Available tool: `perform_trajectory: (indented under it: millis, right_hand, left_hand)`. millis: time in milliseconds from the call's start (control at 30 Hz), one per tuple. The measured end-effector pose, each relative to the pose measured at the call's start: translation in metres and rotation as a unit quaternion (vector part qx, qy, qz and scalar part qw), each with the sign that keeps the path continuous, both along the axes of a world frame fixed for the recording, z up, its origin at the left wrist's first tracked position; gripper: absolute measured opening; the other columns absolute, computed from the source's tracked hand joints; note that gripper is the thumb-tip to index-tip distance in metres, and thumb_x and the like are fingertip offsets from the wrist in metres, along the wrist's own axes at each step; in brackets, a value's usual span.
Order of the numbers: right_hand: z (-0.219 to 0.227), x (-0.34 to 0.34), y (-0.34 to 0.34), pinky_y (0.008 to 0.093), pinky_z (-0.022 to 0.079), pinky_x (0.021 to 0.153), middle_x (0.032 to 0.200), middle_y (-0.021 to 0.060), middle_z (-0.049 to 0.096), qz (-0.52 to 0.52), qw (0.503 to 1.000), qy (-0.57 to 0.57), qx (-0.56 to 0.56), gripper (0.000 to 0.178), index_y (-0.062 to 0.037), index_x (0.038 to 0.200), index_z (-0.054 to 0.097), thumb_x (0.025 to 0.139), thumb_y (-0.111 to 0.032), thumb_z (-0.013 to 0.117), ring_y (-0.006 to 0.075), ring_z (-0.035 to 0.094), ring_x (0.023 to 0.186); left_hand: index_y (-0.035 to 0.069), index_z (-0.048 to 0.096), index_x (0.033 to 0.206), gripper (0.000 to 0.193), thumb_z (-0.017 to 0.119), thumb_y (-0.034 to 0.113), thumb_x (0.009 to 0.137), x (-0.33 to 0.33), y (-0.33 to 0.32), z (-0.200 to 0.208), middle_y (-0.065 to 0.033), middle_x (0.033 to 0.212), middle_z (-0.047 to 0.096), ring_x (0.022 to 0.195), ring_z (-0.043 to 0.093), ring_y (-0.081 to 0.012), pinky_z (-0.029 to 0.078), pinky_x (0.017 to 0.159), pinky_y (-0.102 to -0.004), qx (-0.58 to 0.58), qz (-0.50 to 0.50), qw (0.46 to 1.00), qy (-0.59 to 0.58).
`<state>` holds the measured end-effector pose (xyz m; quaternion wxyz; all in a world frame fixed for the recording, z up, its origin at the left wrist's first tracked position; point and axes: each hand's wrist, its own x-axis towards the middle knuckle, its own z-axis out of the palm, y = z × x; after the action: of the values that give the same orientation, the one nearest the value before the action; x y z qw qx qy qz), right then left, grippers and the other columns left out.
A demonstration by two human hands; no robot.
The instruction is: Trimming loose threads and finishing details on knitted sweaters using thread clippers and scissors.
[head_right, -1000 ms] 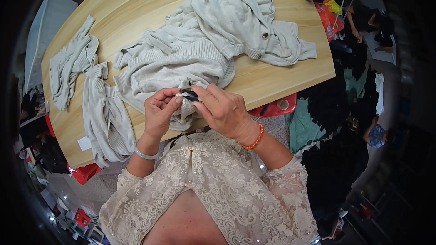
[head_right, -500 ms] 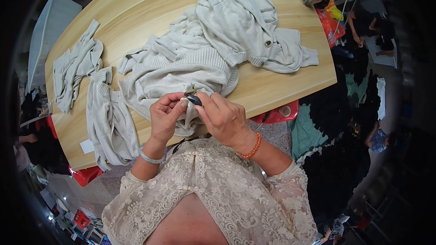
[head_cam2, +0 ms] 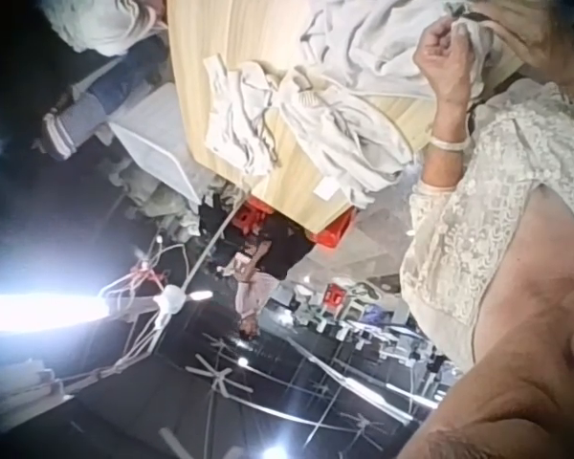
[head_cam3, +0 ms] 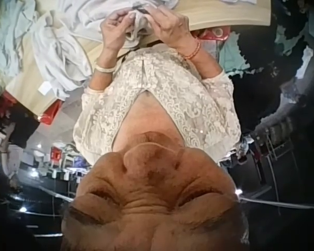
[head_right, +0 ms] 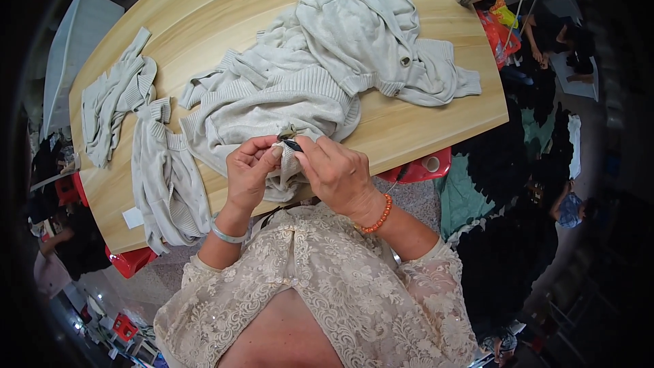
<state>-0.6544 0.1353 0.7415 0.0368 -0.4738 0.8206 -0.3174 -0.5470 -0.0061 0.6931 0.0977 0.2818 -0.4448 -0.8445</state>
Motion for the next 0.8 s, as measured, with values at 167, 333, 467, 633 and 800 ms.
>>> perform_trajectory:
  millis: [167, 333, 467, 633, 800]
  right_hand:
    - [0.000, -0.012, -0.002, 0.0348, 0.046, 0.051, 0.074, 0.0107, 0.060, -0.036, 0.998, -0.043, -0.007, 0.024, -0.0021, 0.105, 0.061, 0.082, -0.005, 0.064, 0.0272, 0.061, 0.061]
    - [0.007, -0.003, -0.009, 0.0320, 0.043, 0.048, 0.071, 0.0087, 0.058, -0.033, 0.993, -0.101, -0.046, 0.030, -0.0023, 0.104, 0.062, 0.077, -0.011, 0.072, 0.0204, 0.058, 0.057]
    - [0.006, 0.008, -0.009, 0.0285, 0.037, 0.043, 0.065, 0.0055, 0.055, -0.020, 0.989, -0.109, -0.093, 0.037, -0.0045, 0.102, 0.063, 0.070, -0.014, 0.080, 0.0160, 0.045, 0.046]
    - [-0.013, 0.014, 0.002, 0.0370, 0.048, 0.052, 0.071, 0.0104, 0.062, -0.002, 0.996, -0.075, -0.053, 0.029, -0.0059, 0.096, 0.064, 0.069, 0.003, 0.063, 0.0286, 0.062, 0.061]
    - [0.003, 0.014, -0.006, 0.0372, 0.047, 0.055, 0.072, 0.0114, 0.060, 0.153, 0.971, -0.171, -0.069, 0.024, -0.0049, 0.091, 0.061, 0.068, 0.000, 0.062, 0.0306, 0.060, 0.063]
  left_hand:
    - [-0.006, 0.059, 0.109, 0.026, 0.066, 0.005, 0.086, -0.007, -0.008, -0.006, -0.0083, 0.090, 0.066, 0.075, 0.063, -0.0089, 0.053, 0.068, -0.0212, 0.005, -0.001, 1.000, 0.002]
    - [-0.005, 0.060, 0.108, 0.025, 0.066, 0.006, 0.086, -0.001, -0.012, 0.001, -0.0061, 0.088, 0.066, 0.073, 0.062, -0.0073, 0.052, 0.067, -0.0202, -0.009, 0.010, 1.000, 0.000]
    - [0.000, 0.062, 0.109, 0.023, 0.064, 0.008, 0.088, 0.009, -0.001, -0.002, -0.0011, 0.085, 0.065, 0.071, 0.058, -0.0047, 0.049, 0.065, -0.0189, -0.017, -0.008, 1.000, -0.012]
    - [-0.003, 0.061, 0.109, 0.023, 0.062, 0.007, 0.088, 0.004, 0.014, -0.017, -0.0020, 0.089, 0.065, 0.075, 0.060, -0.0065, 0.051, 0.067, -0.0214, 0.020, -0.045, 0.999, -0.022]
    - [0.000, 0.061, 0.108, 0.023, 0.064, 0.011, 0.088, 0.008, -0.004, -0.006, 0.0011, 0.078, 0.063, 0.065, 0.055, -0.0035, 0.045, 0.059, -0.0194, -0.006, 0.035, 0.999, 0.017]
